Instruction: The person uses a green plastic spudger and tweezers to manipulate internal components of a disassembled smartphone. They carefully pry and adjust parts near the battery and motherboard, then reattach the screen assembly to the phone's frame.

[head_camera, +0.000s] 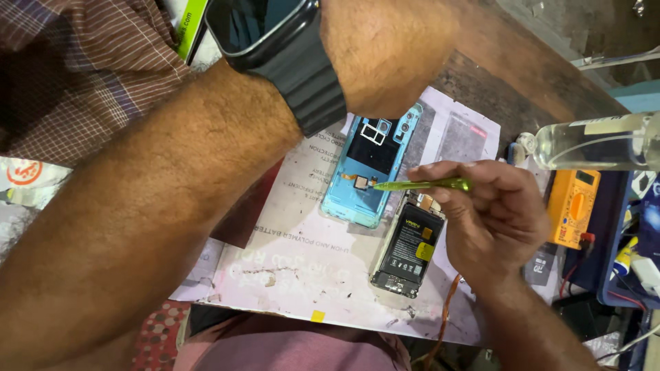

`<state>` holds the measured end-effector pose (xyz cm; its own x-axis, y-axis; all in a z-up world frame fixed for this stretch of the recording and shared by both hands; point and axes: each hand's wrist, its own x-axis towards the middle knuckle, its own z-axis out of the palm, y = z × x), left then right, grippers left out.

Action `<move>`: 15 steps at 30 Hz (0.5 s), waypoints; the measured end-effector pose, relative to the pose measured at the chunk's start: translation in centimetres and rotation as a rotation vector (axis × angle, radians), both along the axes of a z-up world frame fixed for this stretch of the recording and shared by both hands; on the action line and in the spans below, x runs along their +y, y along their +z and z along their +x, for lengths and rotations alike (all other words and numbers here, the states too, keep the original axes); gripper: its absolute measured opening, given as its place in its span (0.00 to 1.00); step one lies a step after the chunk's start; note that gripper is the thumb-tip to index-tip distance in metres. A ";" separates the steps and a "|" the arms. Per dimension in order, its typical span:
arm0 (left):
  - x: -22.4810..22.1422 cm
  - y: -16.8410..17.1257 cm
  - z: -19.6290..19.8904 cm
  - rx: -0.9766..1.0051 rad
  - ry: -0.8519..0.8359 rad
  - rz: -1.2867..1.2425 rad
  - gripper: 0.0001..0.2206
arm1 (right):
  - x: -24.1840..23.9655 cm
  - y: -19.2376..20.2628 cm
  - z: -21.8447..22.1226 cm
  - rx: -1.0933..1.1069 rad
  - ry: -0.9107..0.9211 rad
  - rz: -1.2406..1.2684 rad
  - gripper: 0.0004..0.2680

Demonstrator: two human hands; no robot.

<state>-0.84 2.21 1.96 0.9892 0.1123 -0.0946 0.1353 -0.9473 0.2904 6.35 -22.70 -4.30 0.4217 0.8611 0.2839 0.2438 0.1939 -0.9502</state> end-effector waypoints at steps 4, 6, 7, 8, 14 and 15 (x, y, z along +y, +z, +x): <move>0.2 -0.1 0.1 0.003 0.000 -0.004 0.04 | 0.3 0.0 0.2 -0.049 -0.024 -0.023 0.08; 0.2 -0.2 0.2 -0.002 -0.006 -0.011 0.04 | 0.5 0.0 0.4 -0.018 -0.063 -0.003 0.08; 0.1 -0.3 0.2 0.005 -0.007 -0.015 0.04 | 0.6 0.1 0.5 -0.001 -0.082 0.001 0.08; 0.2 -0.3 0.4 0.001 -0.005 -0.014 0.04 | 0.6 0.2 0.6 0.021 -0.105 -0.003 0.08; 0.1 -0.2 0.6 0.006 -0.007 -0.013 0.04 | 0.4 0.5 1.0 0.037 -0.129 0.042 0.08; 0.1 -0.2 0.6 0.009 -0.005 -0.015 0.04 | 0.2 0.4 1.0 0.020 -0.127 0.039 0.08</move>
